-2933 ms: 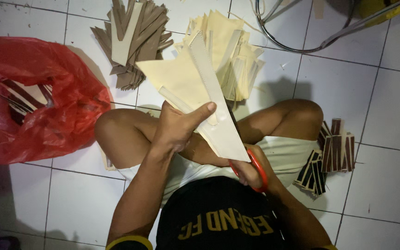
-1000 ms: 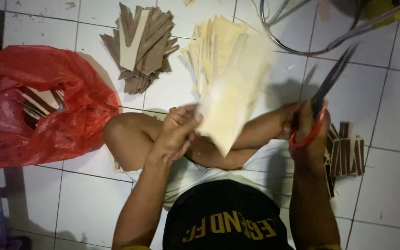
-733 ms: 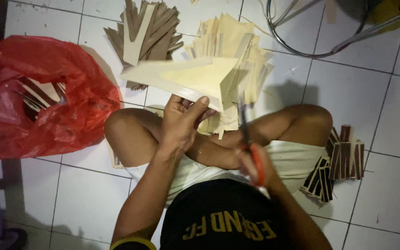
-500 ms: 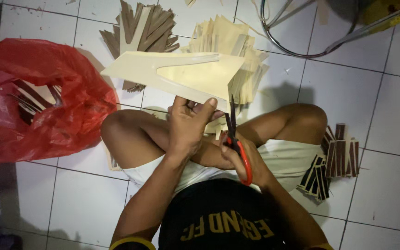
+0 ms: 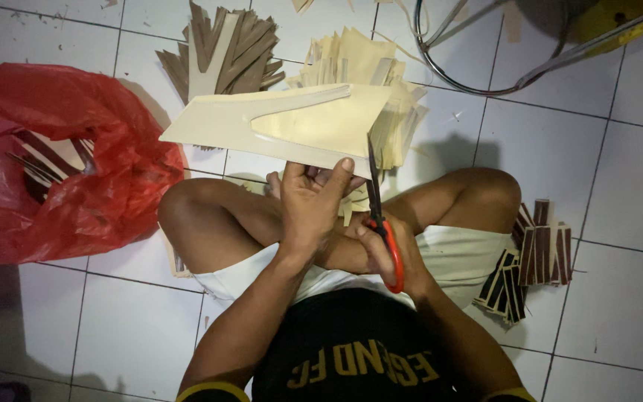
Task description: The person sits on the floor and uses scissors to cut a stack of beige rectangular material into smaller pieces. The person repeatedly picks up the stack, cuts along the edges, and places the cut pieces into a pile on the floor.
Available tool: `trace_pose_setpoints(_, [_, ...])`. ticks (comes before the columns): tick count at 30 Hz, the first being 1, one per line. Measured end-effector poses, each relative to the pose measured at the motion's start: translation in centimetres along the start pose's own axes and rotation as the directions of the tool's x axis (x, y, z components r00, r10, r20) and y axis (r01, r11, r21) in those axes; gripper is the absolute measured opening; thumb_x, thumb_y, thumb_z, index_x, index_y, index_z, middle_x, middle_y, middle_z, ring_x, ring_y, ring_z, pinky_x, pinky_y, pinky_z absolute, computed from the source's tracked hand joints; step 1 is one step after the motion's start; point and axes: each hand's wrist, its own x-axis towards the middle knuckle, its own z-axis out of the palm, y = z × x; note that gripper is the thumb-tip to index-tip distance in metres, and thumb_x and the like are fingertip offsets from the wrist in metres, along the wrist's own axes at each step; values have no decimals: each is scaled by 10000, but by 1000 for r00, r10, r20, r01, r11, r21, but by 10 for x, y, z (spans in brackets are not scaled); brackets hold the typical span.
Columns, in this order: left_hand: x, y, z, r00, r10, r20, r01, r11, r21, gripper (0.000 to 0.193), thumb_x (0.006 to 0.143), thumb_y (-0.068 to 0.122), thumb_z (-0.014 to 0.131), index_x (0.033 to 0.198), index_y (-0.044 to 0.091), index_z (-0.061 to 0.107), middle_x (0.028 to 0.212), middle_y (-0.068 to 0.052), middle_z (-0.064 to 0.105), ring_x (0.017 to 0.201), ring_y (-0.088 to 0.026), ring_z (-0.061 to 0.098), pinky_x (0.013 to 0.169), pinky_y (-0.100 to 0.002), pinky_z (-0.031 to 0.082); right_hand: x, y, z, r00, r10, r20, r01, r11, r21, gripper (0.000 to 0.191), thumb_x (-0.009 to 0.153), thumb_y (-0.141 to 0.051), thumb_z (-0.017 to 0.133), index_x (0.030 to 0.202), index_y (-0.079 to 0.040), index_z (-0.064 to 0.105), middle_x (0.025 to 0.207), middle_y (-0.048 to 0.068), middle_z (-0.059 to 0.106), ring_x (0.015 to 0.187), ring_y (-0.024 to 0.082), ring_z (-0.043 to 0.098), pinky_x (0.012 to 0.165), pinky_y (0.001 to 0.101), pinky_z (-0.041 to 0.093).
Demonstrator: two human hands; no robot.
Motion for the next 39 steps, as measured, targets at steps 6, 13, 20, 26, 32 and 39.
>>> trace_pose_setpoints(6, [17,23,-19,995,-58,83,41,980,192,452,953,0,705,1329,-11,454,1080,-117,675,941,-151,684,787,-286,626,-8,1,-9,987,95,127,-112,985,133,250,930,-233,543,784,-30,557,562,27,503,472,140,502,447,309,394])
trace_pose_setpoints(13, [26,35,-35,939,-260,226,188,937,295,474,932,37,715,1364,-16,528,996,-49,703,885,-110,687,734,-258,594,-9,16,-22,924,104,368,-234,915,328,348,952,-287,554,709,-39,558,564,56,549,482,153,567,448,284,448])
trace_pose_setpoints(20, [24,35,-31,934,-224,278,115,926,359,496,910,43,768,1357,-34,568,878,-46,642,749,-118,676,657,-281,598,-9,24,-23,914,39,403,-187,924,334,375,980,-313,549,730,-34,570,589,65,573,521,167,588,488,291,472])
trace_pose_setpoints(26, [23,46,-29,909,-255,331,74,878,472,501,900,41,788,1354,-40,592,881,-51,649,754,-113,654,675,-269,583,-8,22,-19,920,54,389,-240,862,447,284,962,-259,556,780,-42,548,589,41,524,483,151,519,452,283,421])
trace_pose_setpoints(32, [41,58,-31,930,-308,201,250,931,268,582,860,55,765,1398,17,545,912,-40,702,796,-132,731,671,-293,638,-21,19,-13,920,182,347,-311,878,365,318,934,-231,576,697,-28,514,529,19,453,395,131,445,356,283,357])
trace_pose_setpoints(39, [27,42,-28,886,-322,334,214,923,320,555,897,42,774,1413,-4,574,868,-40,655,758,-121,685,684,-296,643,-2,14,-14,931,36,364,-199,885,421,298,962,-241,556,762,-21,585,573,39,539,499,132,538,485,276,434])
